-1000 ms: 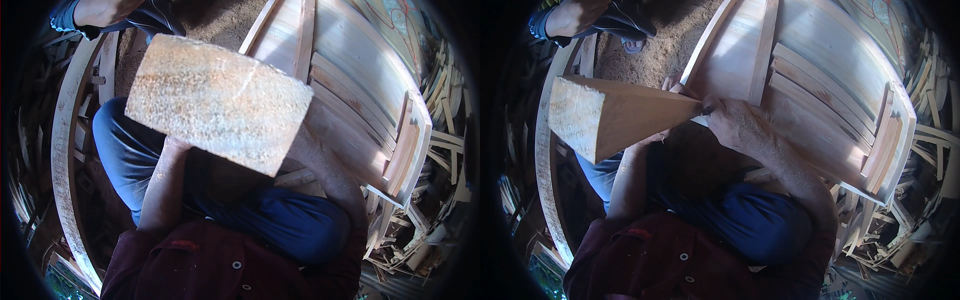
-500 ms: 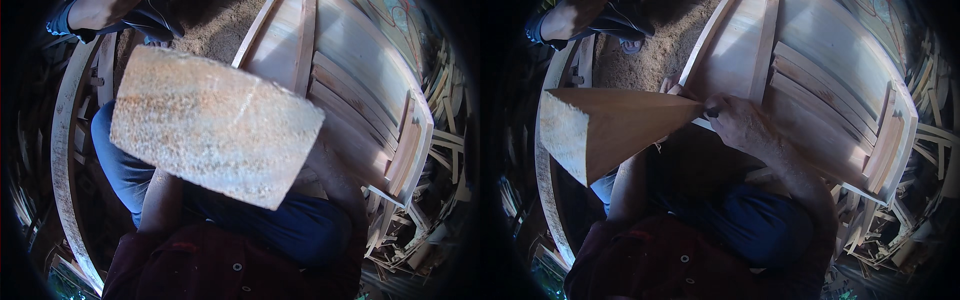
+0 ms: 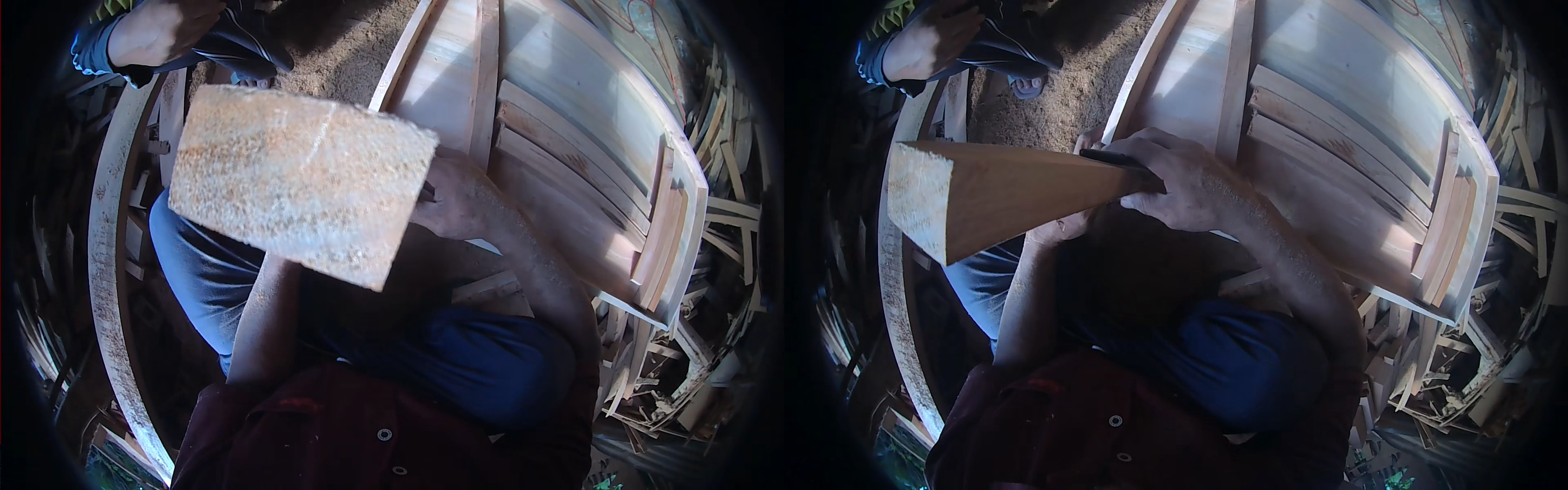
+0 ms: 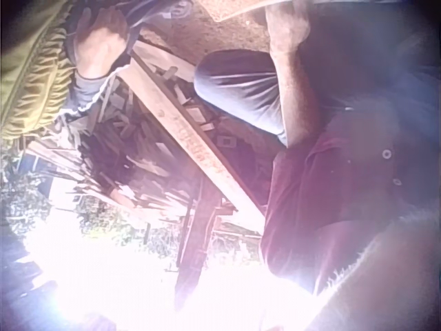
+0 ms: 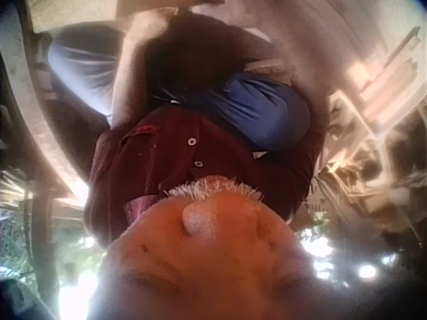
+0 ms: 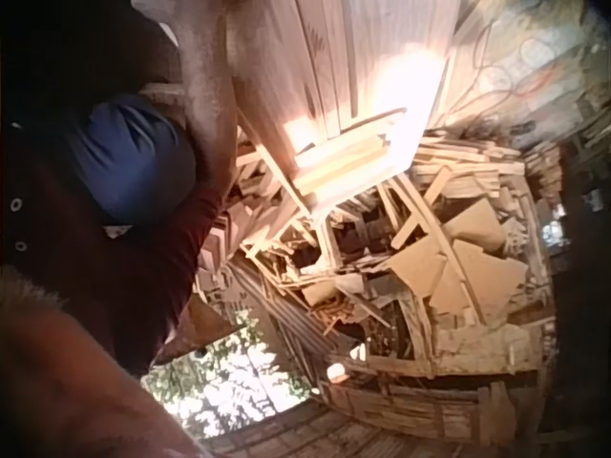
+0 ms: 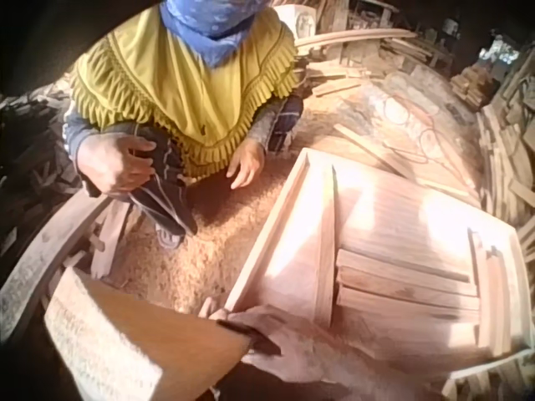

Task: The person cuts wooden pieces using a band saw and then assembles them into a tray-like structure on the ground using a pencil to mark measurements.

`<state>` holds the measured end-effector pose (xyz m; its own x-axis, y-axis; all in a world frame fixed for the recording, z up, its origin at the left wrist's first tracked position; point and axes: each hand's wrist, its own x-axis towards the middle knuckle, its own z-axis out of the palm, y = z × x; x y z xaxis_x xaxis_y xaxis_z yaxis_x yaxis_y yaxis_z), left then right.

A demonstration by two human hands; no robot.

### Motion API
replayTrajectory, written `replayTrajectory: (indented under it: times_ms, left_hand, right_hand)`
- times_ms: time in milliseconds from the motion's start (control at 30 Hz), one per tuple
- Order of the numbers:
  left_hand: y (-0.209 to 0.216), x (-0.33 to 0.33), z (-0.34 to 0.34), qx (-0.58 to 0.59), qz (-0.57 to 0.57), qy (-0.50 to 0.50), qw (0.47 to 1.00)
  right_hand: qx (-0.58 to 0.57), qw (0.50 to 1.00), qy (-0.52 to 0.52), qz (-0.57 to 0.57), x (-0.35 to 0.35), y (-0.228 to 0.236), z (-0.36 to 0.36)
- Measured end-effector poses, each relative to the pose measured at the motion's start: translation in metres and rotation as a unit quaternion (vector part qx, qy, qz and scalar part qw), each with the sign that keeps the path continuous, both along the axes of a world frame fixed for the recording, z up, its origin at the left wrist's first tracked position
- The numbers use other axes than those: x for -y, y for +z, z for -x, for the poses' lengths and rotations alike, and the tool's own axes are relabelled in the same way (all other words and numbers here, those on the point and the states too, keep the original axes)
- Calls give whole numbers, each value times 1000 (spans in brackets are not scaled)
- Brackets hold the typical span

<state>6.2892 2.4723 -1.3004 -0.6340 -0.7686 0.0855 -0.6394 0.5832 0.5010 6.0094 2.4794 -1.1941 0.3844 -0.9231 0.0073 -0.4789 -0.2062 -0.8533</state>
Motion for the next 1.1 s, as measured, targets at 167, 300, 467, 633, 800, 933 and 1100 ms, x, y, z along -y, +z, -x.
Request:
replayTrajectory:
  times_ms: [167, 300, 467, 633, 800, 933, 1100]
  left_hand:
    - [-2, 2, -4, 14, 8, -3, 1000]
    - [1, 2, -5, 42, 14, -39, 998]
    - [13, 12, -1, 59, 20, -105, 993]
    - [63, 21, 38, -90, -335, -23, 938]
    - [91, 21, 47, -232, -293, 43, 926]
    - [143, 32, 43, -50, -157, 17, 986]
    - [175, 48, 41, -32, -99, 11, 994]
  right_hand:
    - [6, 996, -15, -89, 10, 30, 16]
    - [-24, 997, -9, -79, 0, 26, 0]
    - [-63, 994, -89, -9, -14, -5, -22]
    - [-80, 986, -131, 65, -14, 6, -3]
    - [-36, 945, -326, 16, -30, 67, 62]
    - [-24, 941, -337, -2, -75, 74, 102]
    - [-46, 955, -293, 8, -65, 64, 81]
